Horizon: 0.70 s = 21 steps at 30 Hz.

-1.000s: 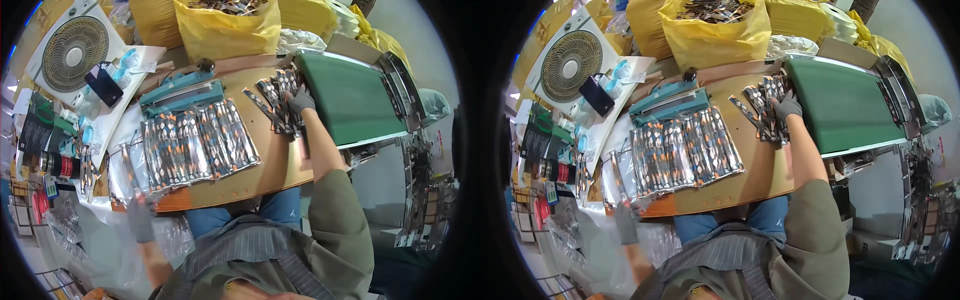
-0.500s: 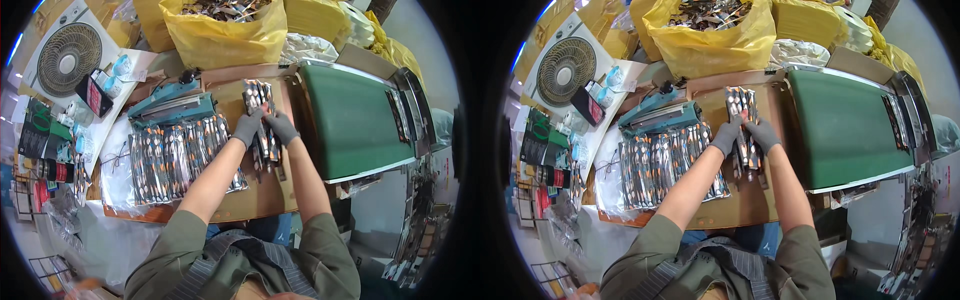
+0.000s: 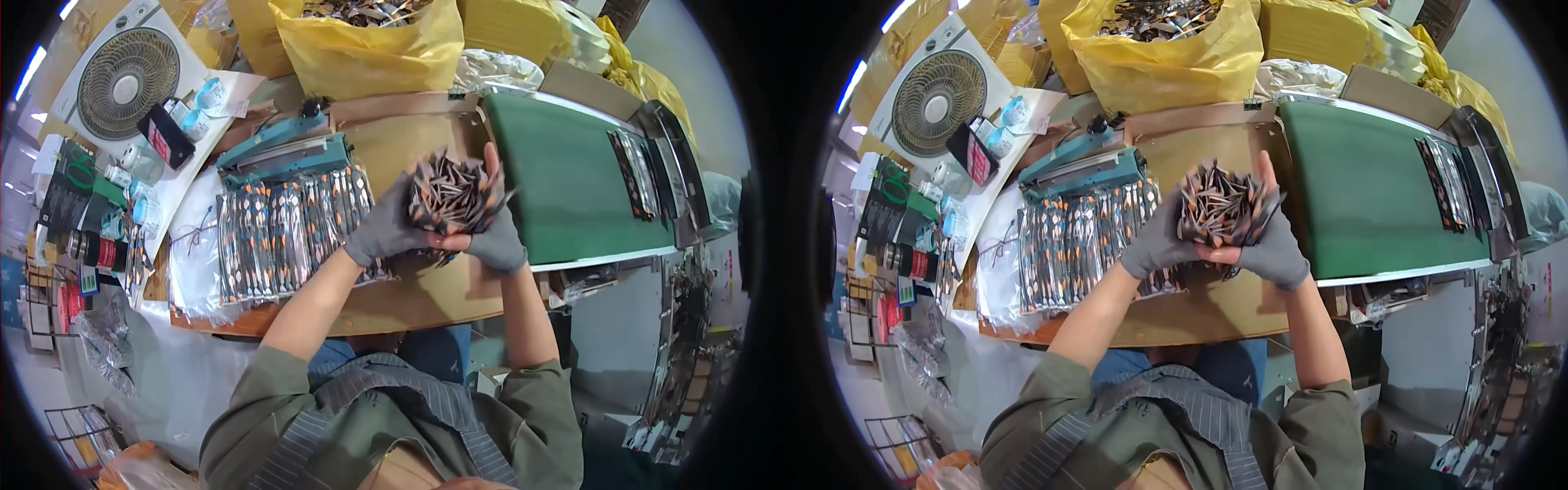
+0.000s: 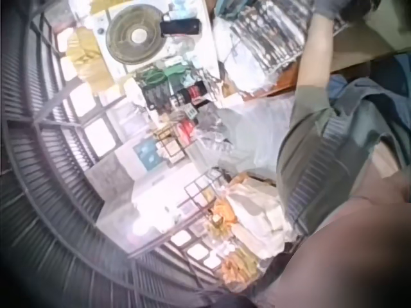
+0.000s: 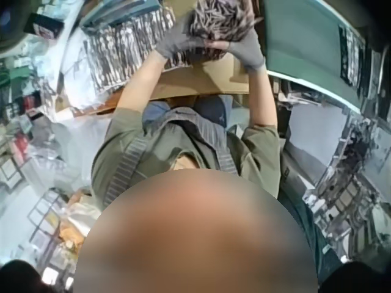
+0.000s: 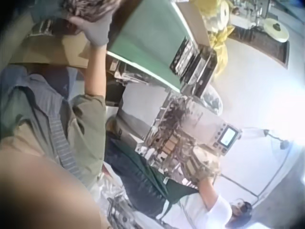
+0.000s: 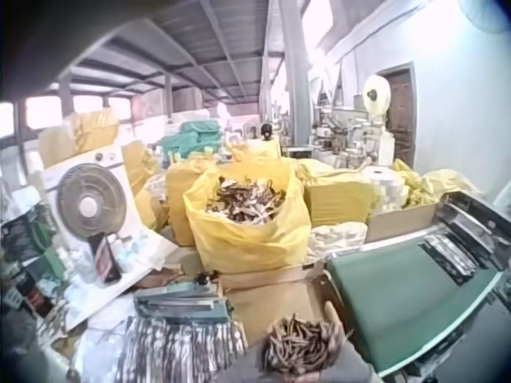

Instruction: Packaging metal components into plastic bags and sealing them using a heat sealer.

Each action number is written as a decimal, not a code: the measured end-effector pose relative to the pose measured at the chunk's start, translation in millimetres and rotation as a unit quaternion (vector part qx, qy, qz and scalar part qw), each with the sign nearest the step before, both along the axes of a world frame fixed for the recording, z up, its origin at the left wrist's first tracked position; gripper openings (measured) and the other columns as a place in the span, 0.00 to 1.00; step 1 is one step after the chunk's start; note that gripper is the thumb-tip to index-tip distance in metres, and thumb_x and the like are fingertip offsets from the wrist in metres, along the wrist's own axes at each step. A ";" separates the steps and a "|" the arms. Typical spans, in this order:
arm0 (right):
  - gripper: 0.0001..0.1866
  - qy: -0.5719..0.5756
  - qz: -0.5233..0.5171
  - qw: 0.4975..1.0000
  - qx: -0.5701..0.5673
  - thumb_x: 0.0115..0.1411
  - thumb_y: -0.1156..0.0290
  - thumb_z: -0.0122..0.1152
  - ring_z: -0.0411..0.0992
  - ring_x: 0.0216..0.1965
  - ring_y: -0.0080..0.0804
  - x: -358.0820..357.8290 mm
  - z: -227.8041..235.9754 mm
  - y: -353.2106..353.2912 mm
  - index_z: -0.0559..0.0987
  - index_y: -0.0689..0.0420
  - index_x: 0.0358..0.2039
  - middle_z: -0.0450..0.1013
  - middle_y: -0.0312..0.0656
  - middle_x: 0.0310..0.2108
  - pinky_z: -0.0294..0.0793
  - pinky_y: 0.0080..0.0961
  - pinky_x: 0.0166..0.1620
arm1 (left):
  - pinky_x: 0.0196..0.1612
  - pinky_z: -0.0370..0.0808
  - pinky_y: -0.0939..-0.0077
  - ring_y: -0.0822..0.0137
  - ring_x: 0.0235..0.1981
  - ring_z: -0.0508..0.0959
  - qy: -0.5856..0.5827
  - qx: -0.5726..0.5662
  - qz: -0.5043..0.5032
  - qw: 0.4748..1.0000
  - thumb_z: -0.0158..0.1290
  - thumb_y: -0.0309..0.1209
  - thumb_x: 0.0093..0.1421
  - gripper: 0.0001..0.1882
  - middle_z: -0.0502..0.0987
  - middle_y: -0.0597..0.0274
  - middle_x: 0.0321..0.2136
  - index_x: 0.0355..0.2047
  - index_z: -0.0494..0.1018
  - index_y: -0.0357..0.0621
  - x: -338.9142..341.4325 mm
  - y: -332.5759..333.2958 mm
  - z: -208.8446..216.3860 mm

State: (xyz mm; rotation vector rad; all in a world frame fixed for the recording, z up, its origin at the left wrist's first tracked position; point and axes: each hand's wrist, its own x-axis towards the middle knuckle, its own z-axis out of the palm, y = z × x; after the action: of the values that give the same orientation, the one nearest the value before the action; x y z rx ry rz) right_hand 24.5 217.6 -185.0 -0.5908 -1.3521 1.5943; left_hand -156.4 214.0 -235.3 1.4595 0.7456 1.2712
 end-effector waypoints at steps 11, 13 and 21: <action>0.43 0.045 0.069 0.991 -0.102 0.43 0.60 0.67 0.73 0.41 0.41 -84.4 41.4 -104.4 0.60 0.67 0.57 0.69 0.53 0.46 0.72 0.35 0.46 | 0.44 0.73 0.75 0.69 0.39 0.75 -0.208 -0.281 -0.140 0.926 0.63 0.35 0.44 0.27 0.75 0.61 0.36 0.44 0.69 0.40 -32.6 -147.5 15.8; 0.33 -0.015 0.339 0.905 -0.257 0.43 0.60 0.64 0.73 0.39 0.43 -88.7 -6.1 -77.8 0.70 0.68 0.48 0.72 0.54 0.40 0.74 0.35 0.43 | 0.44 0.72 0.75 0.68 0.39 0.75 -0.379 -0.353 -0.140 0.844 0.61 0.37 0.47 0.27 0.74 0.62 0.38 0.46 0.68 0.40 -35.4 -178.5 1.9; 0.13 0.013 0.292 0.920 -0.261 0.47 0.63 0.58 0.71 0.32 0.42 -160.2 -48.5 -109.3 0.71 0.60 0.26 0.68 0.44 0.25 0.73 0.35 0.39 | 0.34 0.72 0.68 0.60 0.31 0.77 0.453 0.004 0.545 0.706 0.60 0.39 0.47 0.18 0.77 0.58 0.31 0.34 0.73 0.42 -296.0 -218.3 -40.3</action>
State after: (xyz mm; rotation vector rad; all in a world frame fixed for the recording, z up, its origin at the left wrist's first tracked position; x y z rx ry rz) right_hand -135.7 108.3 -233.4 -0.4891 -1.1322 2.4832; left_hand -452.4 -4.3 -275.7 1.6462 2.5563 1.2398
